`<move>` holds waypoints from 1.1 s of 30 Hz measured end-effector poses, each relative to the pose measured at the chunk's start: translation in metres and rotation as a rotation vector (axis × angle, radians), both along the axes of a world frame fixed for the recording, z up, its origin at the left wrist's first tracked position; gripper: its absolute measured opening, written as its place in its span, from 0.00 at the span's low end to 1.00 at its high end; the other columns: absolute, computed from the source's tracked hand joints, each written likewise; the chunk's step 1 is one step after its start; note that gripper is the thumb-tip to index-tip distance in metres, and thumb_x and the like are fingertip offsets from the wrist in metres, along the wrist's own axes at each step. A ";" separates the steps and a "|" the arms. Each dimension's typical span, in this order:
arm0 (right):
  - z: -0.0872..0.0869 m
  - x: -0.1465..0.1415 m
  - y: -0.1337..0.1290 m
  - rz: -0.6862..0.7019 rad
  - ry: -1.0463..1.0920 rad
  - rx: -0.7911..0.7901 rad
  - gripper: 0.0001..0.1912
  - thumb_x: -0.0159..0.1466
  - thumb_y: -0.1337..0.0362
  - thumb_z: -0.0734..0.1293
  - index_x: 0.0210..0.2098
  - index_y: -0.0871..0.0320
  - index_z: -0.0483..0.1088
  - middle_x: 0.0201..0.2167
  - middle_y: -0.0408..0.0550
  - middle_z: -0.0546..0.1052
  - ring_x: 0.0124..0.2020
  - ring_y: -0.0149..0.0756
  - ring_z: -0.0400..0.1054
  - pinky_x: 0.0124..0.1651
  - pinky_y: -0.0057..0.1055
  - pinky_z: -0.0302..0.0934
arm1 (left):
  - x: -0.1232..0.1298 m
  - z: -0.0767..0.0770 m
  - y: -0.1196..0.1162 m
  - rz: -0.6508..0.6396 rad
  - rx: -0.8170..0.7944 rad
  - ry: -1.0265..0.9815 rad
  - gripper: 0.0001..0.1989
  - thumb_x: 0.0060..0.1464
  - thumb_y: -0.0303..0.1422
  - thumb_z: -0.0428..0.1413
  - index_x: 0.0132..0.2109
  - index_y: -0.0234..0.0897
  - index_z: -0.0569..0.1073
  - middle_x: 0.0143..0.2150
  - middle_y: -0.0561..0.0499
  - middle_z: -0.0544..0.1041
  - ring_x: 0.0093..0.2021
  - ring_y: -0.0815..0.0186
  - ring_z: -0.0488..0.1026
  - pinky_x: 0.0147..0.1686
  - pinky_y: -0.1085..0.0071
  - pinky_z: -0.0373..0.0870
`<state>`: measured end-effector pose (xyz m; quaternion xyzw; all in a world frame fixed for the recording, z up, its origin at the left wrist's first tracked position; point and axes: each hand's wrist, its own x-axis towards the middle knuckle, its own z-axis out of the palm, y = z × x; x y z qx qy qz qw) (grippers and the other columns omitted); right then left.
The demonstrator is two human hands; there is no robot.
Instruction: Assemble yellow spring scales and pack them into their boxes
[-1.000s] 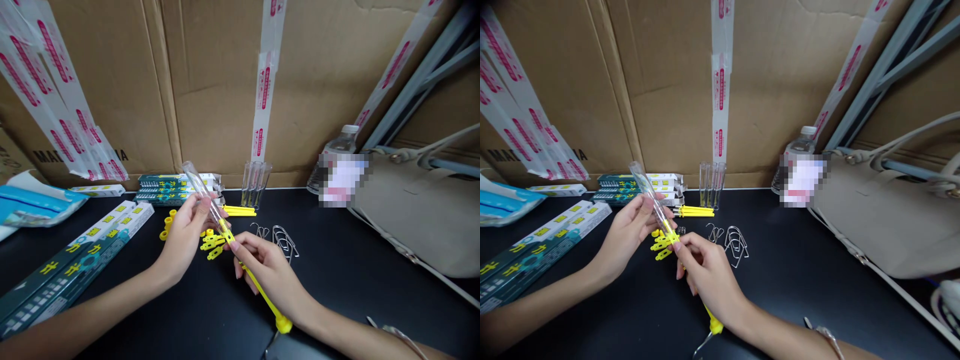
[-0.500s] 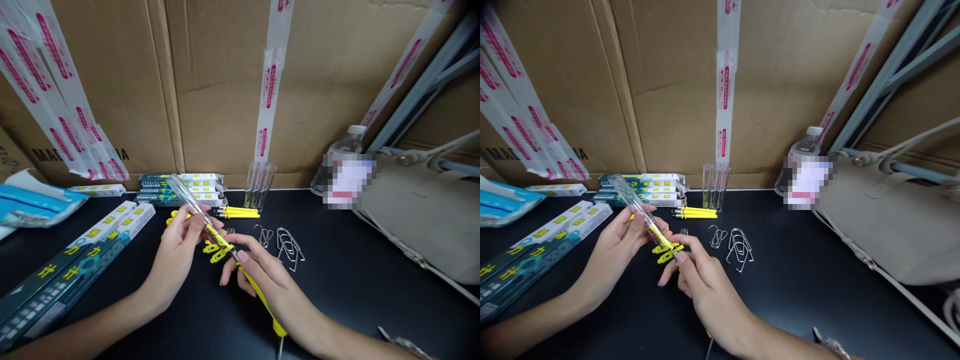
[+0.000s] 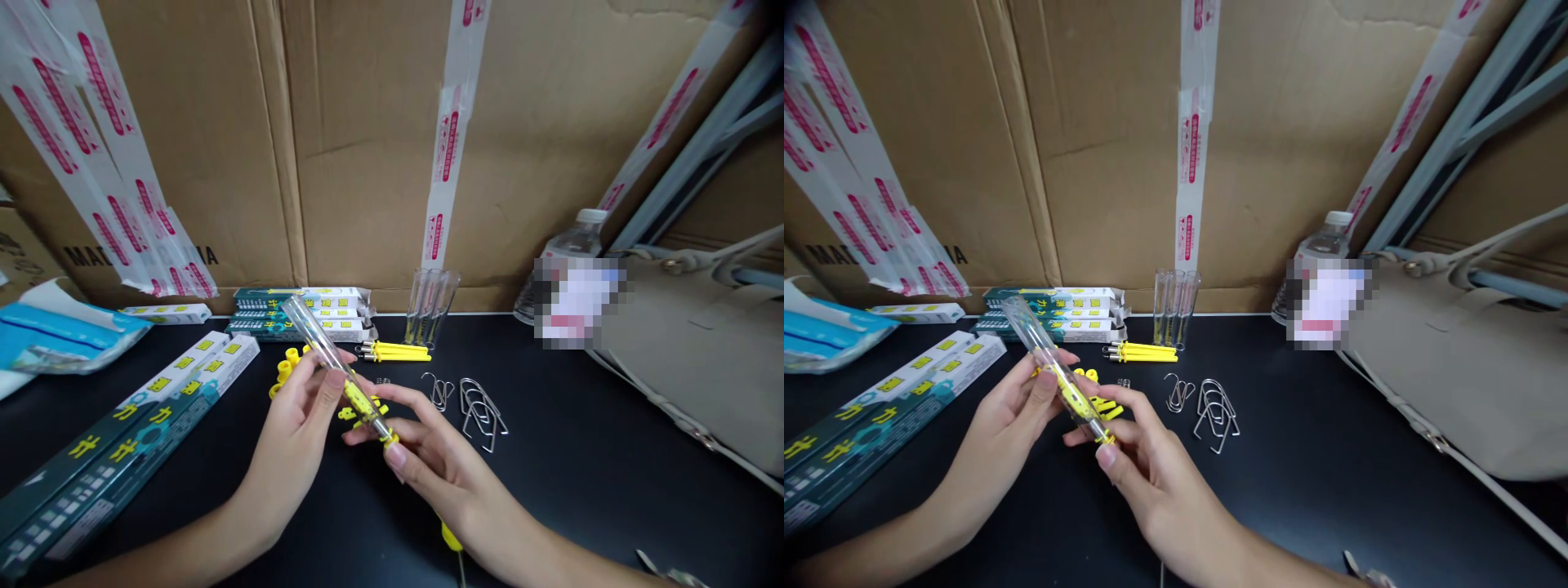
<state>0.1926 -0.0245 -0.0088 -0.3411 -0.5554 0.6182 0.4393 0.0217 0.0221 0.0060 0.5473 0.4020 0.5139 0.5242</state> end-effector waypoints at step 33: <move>0.003 0.013 0.004 -0.093 -0.033 0.054 0.28 0.60 0.74 0.70 0.57 0.48 0.66 0.54 0.46 0.76 0.55 0.39 0.69 0.57 0.40 0.61 | -0.002 -0.007 0.002 0.064 -0.048 -0.018 0.24 0.51 0.40 0.65 0.52 0.40 0.65 0.42 0.50 0.82 0.44 0.61 0.80 0.43 0.67 0.77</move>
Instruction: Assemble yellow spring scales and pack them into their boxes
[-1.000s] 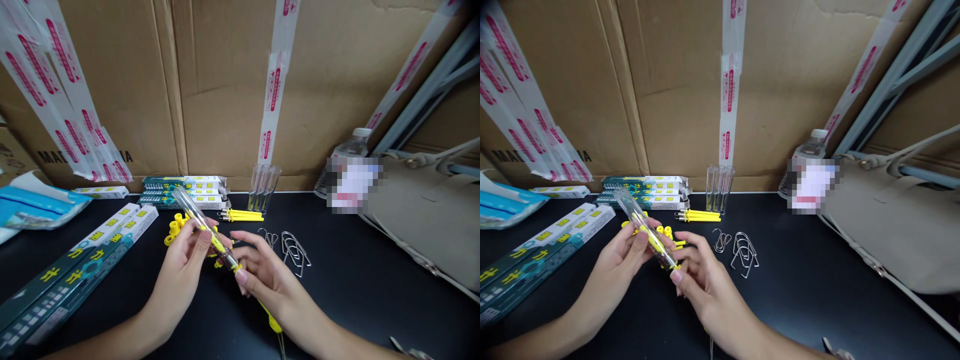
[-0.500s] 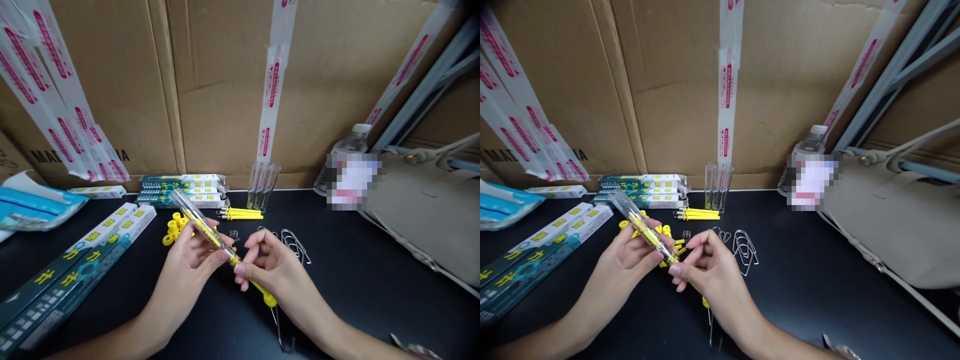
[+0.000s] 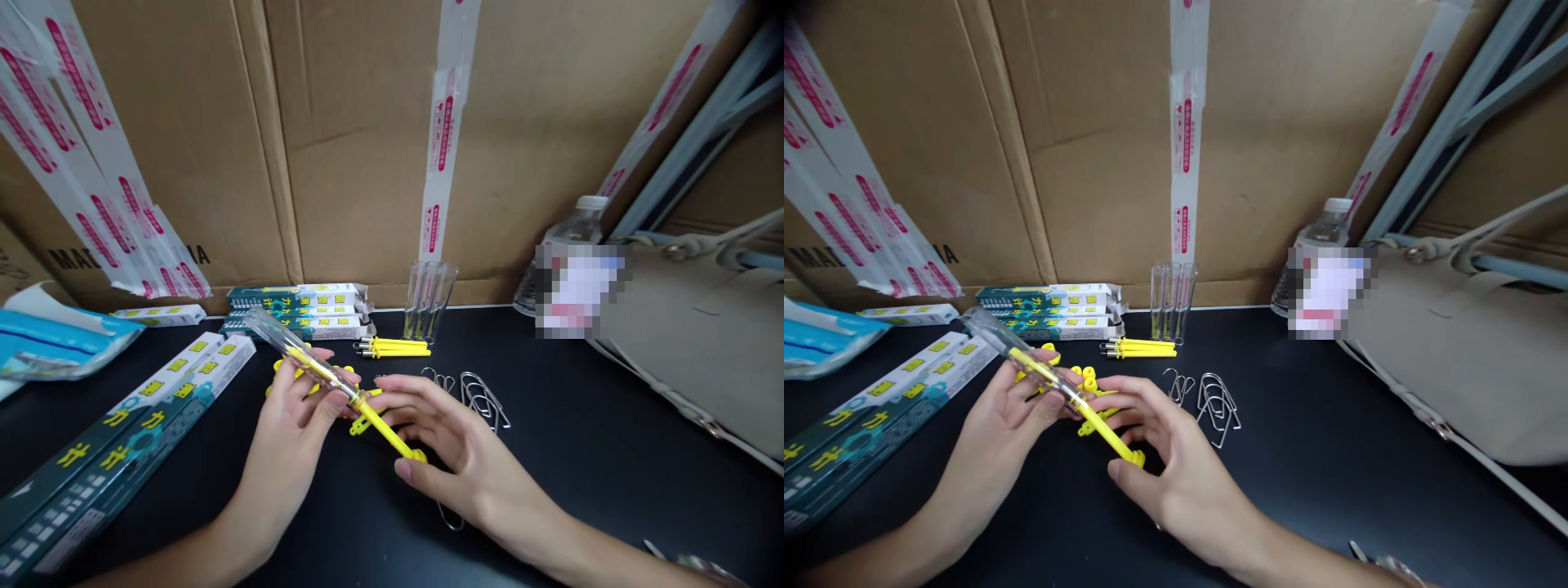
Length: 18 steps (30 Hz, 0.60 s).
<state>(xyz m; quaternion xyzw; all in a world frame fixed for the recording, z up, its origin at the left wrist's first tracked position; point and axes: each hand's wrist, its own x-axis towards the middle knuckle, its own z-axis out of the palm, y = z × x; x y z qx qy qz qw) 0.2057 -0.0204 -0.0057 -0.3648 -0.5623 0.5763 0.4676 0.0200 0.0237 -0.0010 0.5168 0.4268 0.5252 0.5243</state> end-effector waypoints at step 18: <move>-0.019 0.000 0.004 -0.227 -0.388 0.240 0.23 0.57 0.62 0.78 0.49 0.49 0.70 0.45 0.42 0.75 0.43 0.35 0.73 0.50 0.34 0.72 | 0.002 0.004 -0.012 -0.091 0.051 0.017 0.25 0.58 0.41 0.61 0.58 0.42 0.63 0.41 0.51 0.77 0.43 0.63 0.75 0.37 0.72 0.70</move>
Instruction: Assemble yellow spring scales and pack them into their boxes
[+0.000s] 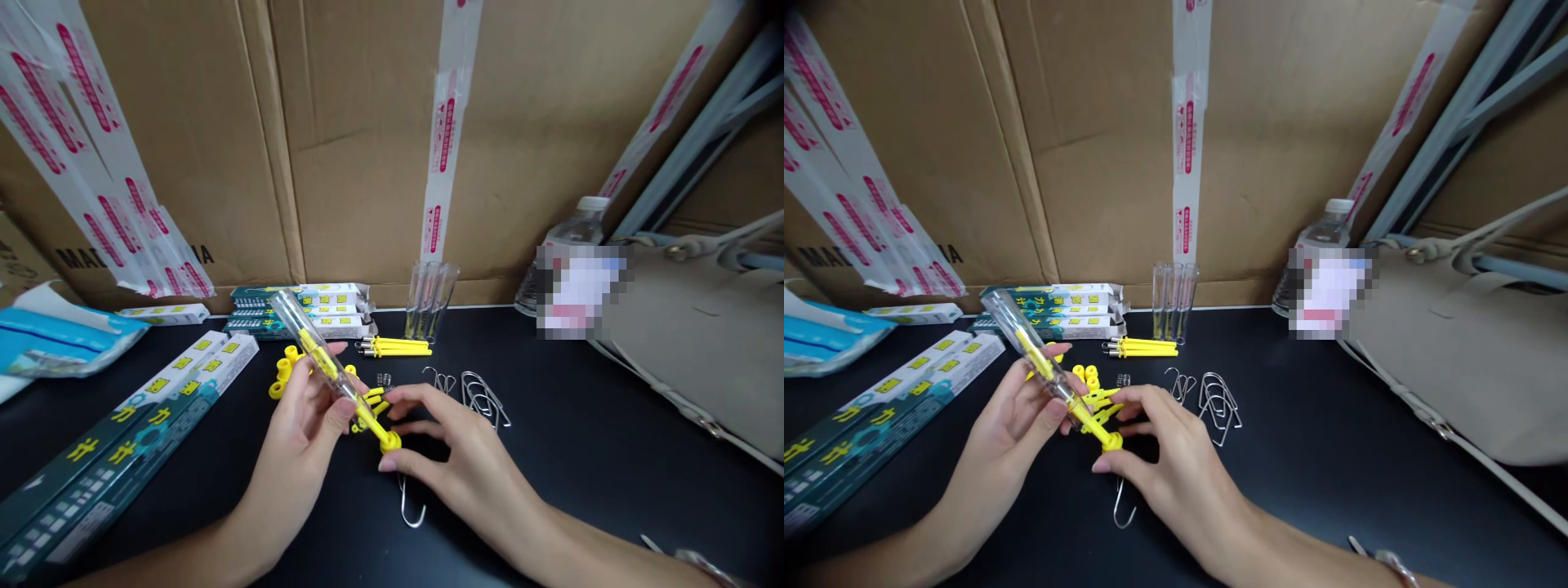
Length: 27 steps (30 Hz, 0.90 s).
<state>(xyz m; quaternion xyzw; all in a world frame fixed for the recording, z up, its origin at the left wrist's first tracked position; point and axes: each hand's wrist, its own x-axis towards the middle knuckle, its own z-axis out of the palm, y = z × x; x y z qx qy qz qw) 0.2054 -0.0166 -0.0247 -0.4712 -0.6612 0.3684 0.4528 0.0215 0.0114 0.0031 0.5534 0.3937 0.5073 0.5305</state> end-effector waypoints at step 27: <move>0.016 -0.008 0.001 0.185 0.566 -0.504 0.22 0.52 0.59 0.81 0.42 0.58 0.73 0.36 0.41 0.77 0.35 0.26 0.72 0.43 0.23 0.66 | 0.002 -0.001 0.000 -0.031 -0.017 0.034 0.22 0.58 0.34 0.60 0.57 0.41 0.64 0.40 0.51 0.79 0.39 0.67 0.76 0.41 0.74 0.74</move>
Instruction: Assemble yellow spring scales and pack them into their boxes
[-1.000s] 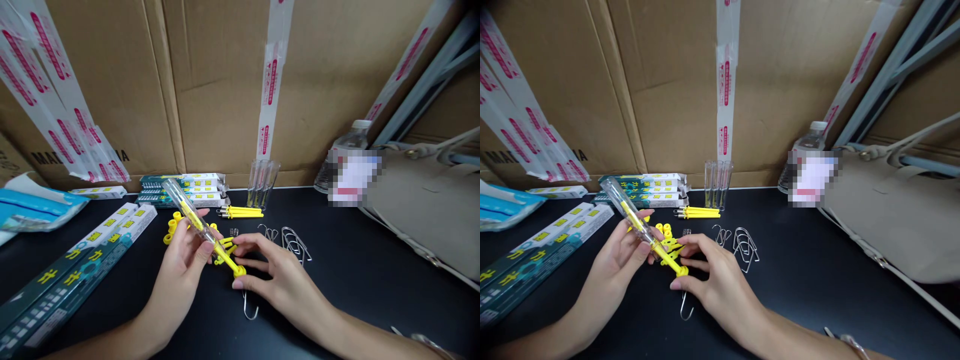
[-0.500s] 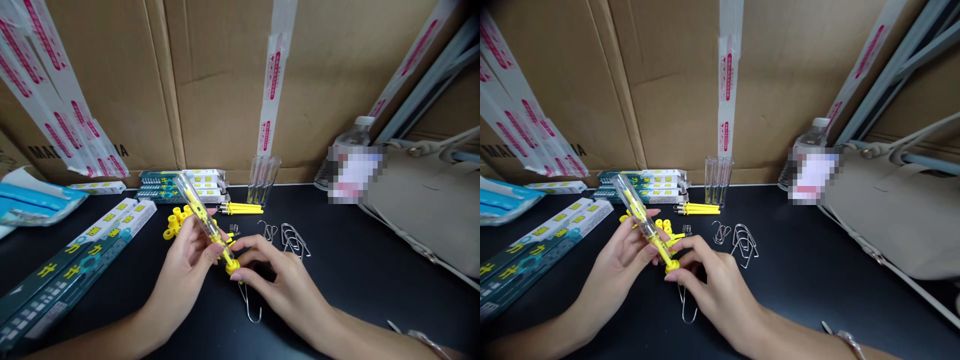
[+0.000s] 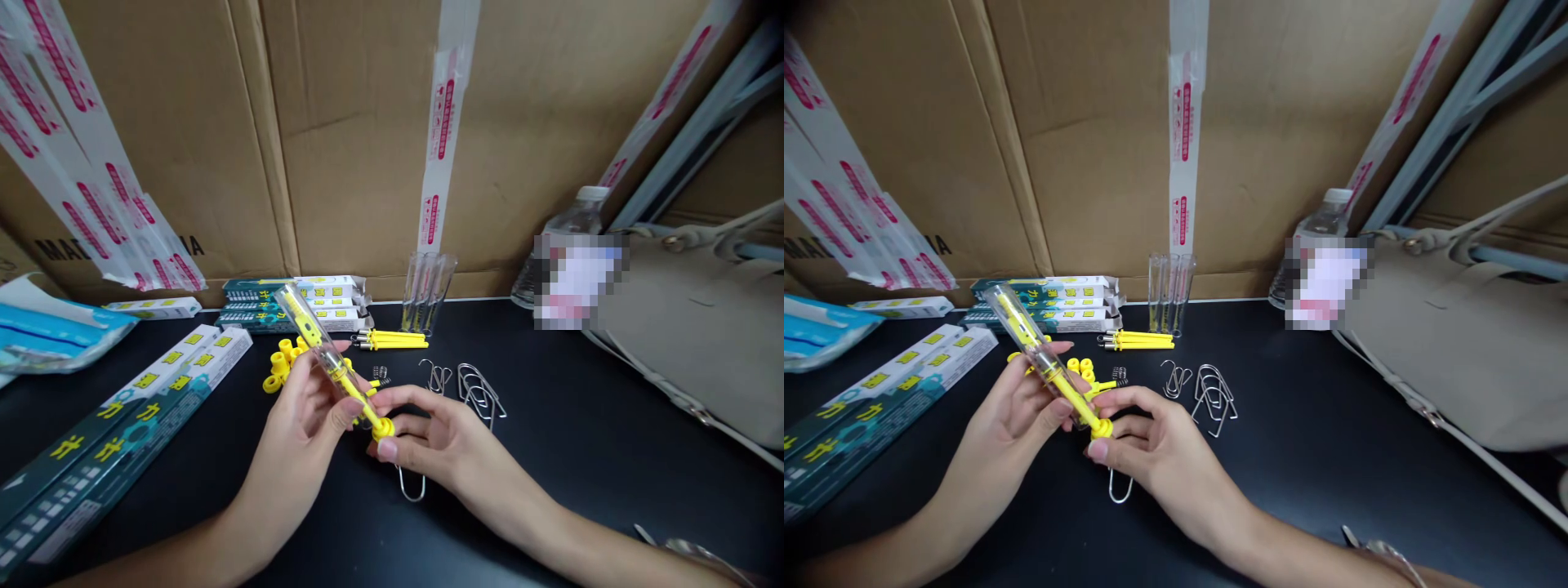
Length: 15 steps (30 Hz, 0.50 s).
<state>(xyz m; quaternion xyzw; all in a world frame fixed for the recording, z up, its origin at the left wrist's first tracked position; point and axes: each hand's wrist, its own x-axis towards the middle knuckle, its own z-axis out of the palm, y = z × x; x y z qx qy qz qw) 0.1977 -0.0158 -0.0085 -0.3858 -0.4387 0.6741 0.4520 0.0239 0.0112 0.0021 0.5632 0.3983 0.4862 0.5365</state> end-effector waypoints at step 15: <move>-0.004 -0.001 0.000 -0.055 -0.109 -0.003 0.24 0.52 0.57 0.81 0.43 0.58 0.71 0.26 0.38 0.76 0.30 0.31 0.75 0.40 0.29 0.69 | -0.001 0.000 -0.001 0.017 0.000 -0.012 0.21 0.58 0.35 0.61 0.56 0.41 0.65 0.39 0.51 0.79 0.38 0.66 0.76 0.38 0.73 0.75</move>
